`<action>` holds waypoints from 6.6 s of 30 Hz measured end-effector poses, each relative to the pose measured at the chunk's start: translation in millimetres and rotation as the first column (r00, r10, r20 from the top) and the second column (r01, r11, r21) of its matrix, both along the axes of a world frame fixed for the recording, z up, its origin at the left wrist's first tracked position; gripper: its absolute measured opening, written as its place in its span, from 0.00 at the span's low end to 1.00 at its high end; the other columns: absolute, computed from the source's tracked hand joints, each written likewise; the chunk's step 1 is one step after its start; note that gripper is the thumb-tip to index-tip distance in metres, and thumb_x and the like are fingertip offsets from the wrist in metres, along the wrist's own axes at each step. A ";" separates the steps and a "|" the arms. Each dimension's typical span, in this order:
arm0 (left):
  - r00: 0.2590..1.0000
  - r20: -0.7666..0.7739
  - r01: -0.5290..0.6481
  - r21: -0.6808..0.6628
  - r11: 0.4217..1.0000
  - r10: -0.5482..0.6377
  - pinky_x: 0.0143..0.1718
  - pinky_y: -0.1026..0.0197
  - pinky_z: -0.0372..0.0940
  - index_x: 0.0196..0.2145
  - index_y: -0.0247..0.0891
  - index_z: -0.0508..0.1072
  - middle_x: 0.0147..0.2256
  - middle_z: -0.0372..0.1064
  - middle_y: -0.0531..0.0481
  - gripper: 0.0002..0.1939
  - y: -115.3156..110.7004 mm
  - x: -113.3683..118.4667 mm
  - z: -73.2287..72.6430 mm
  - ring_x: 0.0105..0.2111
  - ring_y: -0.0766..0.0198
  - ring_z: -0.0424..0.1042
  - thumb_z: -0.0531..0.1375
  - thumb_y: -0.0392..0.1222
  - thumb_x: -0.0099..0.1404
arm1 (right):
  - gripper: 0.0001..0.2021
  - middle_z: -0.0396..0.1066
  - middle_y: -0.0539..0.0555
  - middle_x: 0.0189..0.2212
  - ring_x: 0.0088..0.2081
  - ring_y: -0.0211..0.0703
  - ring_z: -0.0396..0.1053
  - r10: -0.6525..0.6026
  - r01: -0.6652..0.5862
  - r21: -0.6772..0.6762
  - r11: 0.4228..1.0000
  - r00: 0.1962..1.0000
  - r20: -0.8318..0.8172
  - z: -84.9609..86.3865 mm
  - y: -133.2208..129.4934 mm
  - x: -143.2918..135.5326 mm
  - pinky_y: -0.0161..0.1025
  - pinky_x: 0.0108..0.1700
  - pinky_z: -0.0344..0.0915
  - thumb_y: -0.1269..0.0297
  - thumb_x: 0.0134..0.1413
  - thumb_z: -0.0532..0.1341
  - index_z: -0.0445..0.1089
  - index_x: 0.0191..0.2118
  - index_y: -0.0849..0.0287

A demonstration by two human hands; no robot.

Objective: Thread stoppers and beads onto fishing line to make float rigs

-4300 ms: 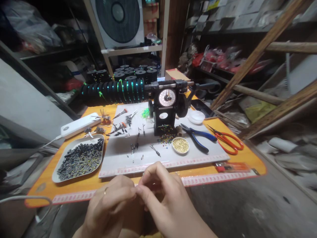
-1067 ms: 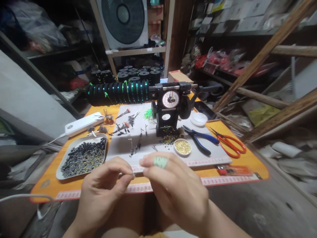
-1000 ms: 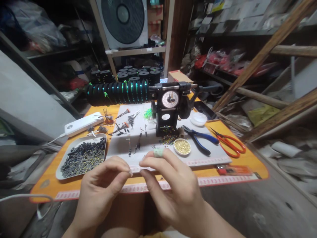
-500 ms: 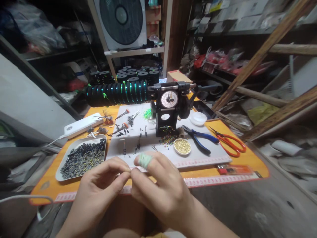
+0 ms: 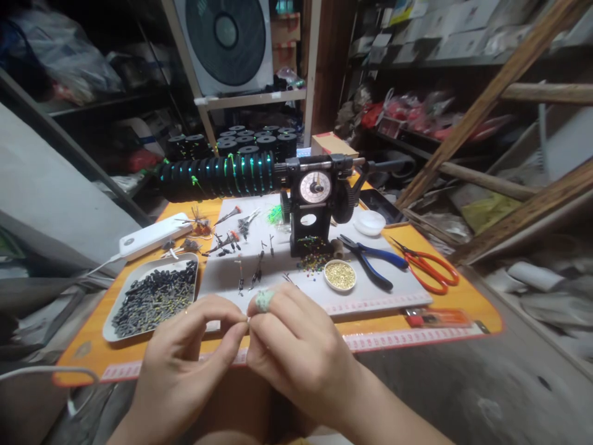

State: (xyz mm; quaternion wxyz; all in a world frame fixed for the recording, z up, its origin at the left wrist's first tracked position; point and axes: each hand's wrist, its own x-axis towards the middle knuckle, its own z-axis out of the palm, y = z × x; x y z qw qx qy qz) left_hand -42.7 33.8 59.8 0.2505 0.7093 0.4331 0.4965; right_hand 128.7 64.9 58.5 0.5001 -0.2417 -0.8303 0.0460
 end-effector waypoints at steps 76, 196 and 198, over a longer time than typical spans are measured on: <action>0.984 0.158 -0.099 0.095 0.991 0.083 0.36 0.65 0.72 0.37 0.40 0.72 0.33 0.74 0.50 0.11 -9.5 9.7 -33.9 0.35 0.63 0.76 0.60 0.25 0.62 | 0.05 0.68 0.49 0.31 0.35 0.39 0.71 -0.109 -0.008 -0.582 0.813 0.980 -0.166 -14.4 -23.8 5.2 0.32 0.35 0.67 0.72 0.62 0.59 0.68 0.35 0.54; 0.879 -0.460 -0.183 -0.076 0.980 0.129 0.45 0.46 0.66 0.30 0.39 0.69 0.40 0.65 0.44 0.07 21.5 15.0 -30.6 0.47 0.50 0.62 0.59 0.28 0.60 | 0.04 0.65 0.59 0.33 0.41 0.51 0.61 -0.223 0.285 -0.288 0.914 0.947 0.230 -49.8 1.8 15.3 0.50 0.44 0.61 0.78 0.56 0.60 0.71 0.32 0.65; 0.878 -0.458 -0.189 -0.065 0.980 0.139 0.46 0.45 0.65 0.30 0.39 0.69 0.40 0.66 0.44 0.07 21.2 14.8 -31.2 0.47 0.49 0.62 0.59 0.28 0.59 | 0.04 0.65 0.58 0.33 0.41 0.51 0.61 -0.226 0.286 -0.279 0.917 0.947 0.227 -50.2 2.2 15.1 0.49 0.44 0.61 0.78 0.56 0.60 0.70 0.33 0.64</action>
